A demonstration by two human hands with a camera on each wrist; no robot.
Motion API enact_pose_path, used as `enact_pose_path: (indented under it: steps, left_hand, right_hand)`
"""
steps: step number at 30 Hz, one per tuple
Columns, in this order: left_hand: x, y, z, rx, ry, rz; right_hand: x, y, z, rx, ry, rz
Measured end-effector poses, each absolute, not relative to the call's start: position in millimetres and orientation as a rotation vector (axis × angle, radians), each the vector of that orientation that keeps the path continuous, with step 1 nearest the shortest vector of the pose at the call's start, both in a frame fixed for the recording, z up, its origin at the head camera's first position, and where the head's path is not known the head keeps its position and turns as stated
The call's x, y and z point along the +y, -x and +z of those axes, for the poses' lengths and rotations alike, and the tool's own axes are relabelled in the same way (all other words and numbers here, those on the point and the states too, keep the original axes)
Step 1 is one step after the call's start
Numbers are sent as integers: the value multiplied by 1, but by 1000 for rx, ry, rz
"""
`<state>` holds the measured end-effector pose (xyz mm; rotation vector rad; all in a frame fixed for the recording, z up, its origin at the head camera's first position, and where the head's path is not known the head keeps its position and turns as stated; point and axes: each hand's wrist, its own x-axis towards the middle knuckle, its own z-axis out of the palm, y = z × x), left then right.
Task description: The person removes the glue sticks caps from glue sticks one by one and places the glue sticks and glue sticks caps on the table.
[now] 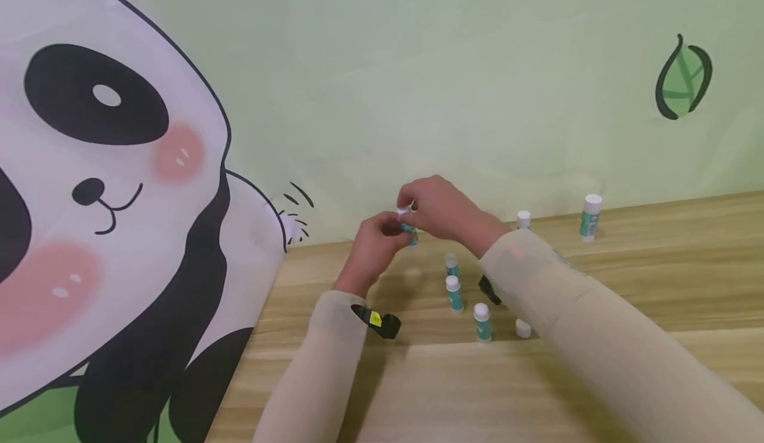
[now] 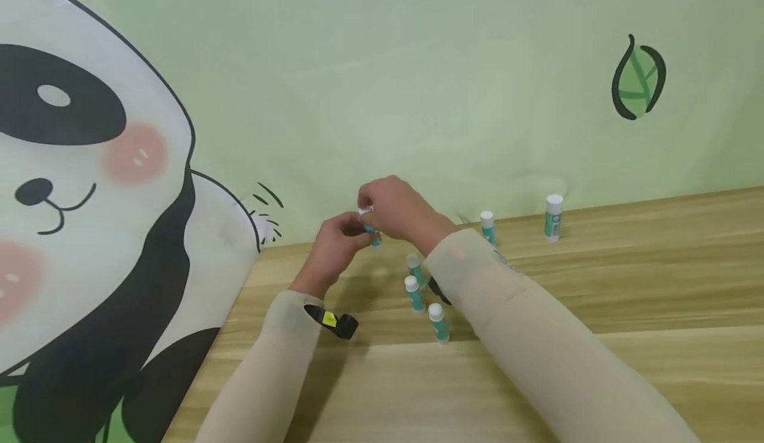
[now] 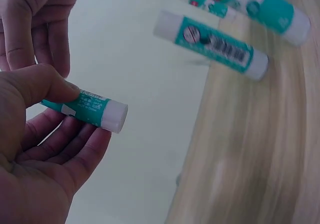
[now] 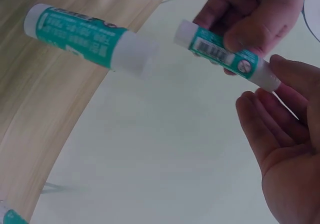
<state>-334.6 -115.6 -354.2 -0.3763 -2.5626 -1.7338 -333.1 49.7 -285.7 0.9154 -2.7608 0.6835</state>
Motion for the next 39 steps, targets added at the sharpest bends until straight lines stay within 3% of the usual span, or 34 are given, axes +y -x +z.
enact_pose_path:
  steps: [39]
  left_hand:
    - [-67,280,-339,-2525,724,-1784]
  right_hand:
    - [116,259,-293,-2475,-774,1050]
